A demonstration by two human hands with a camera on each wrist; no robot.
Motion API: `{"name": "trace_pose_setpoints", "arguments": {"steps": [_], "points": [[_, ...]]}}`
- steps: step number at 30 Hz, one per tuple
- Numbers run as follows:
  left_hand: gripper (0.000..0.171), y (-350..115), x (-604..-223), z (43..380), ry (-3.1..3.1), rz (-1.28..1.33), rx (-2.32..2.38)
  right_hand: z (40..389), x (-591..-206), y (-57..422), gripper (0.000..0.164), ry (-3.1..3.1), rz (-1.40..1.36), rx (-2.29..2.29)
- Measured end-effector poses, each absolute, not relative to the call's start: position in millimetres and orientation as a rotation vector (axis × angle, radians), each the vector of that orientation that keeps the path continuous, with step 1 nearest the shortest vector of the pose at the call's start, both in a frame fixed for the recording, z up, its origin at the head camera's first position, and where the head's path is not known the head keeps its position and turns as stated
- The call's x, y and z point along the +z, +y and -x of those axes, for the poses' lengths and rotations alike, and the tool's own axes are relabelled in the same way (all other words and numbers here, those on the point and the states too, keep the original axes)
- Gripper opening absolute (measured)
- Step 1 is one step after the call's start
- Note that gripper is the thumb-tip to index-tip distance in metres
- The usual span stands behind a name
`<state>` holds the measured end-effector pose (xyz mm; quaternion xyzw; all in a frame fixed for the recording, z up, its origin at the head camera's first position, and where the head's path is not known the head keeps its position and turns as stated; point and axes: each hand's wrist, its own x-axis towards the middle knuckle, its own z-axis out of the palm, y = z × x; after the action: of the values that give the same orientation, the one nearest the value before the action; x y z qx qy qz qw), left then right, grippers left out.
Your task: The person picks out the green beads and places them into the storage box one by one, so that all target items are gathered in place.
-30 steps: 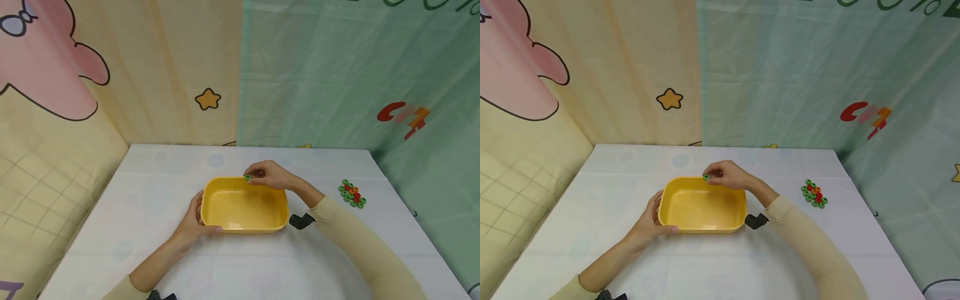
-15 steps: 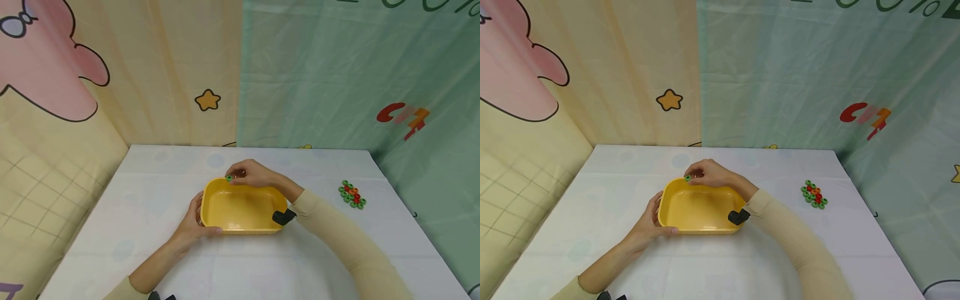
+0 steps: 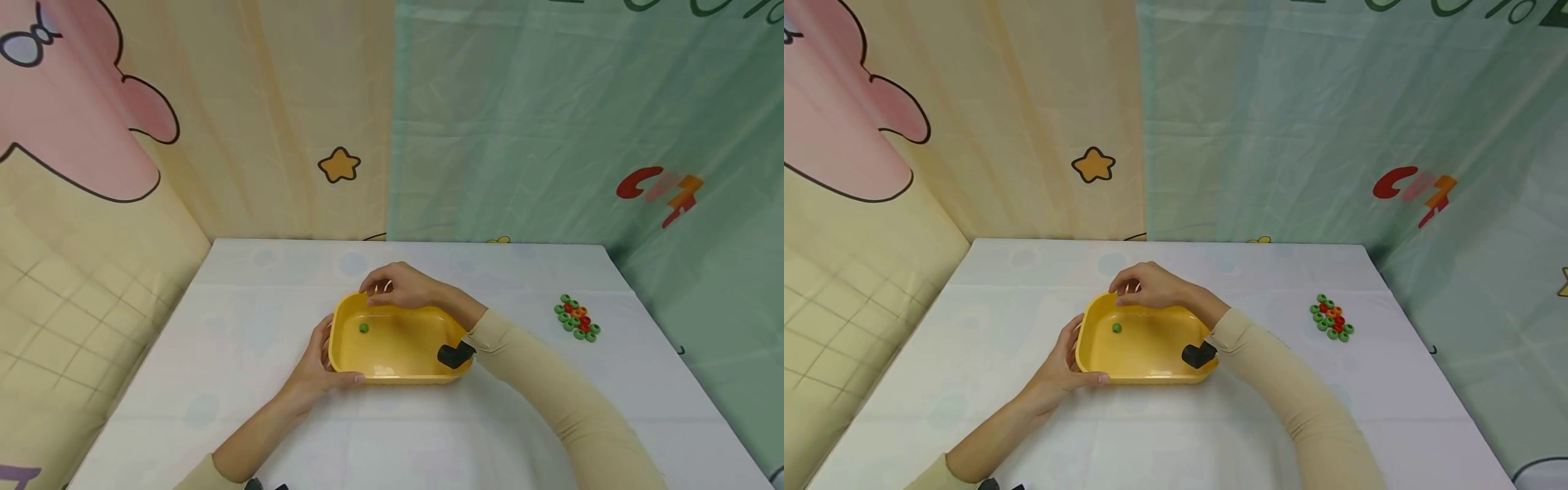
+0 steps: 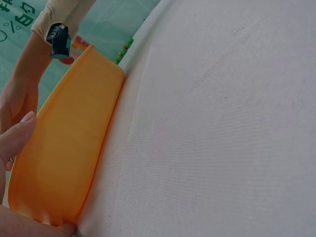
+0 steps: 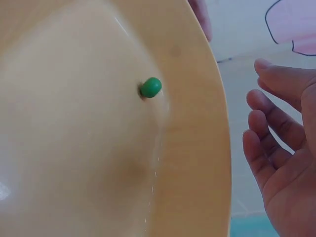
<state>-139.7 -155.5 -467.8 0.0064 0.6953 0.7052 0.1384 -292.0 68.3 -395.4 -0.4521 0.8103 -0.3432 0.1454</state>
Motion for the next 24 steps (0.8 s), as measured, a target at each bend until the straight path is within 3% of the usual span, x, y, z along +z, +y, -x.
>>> {"name": "trace_pose_setpoints", "arguments": {"steps": [24], "points": [[0.118,-153.8,-465.7,138.4,2.013,-0.015,2.042,290.6,-389.5,97.8,0.022,2.397,1.234,-0.979]]}}
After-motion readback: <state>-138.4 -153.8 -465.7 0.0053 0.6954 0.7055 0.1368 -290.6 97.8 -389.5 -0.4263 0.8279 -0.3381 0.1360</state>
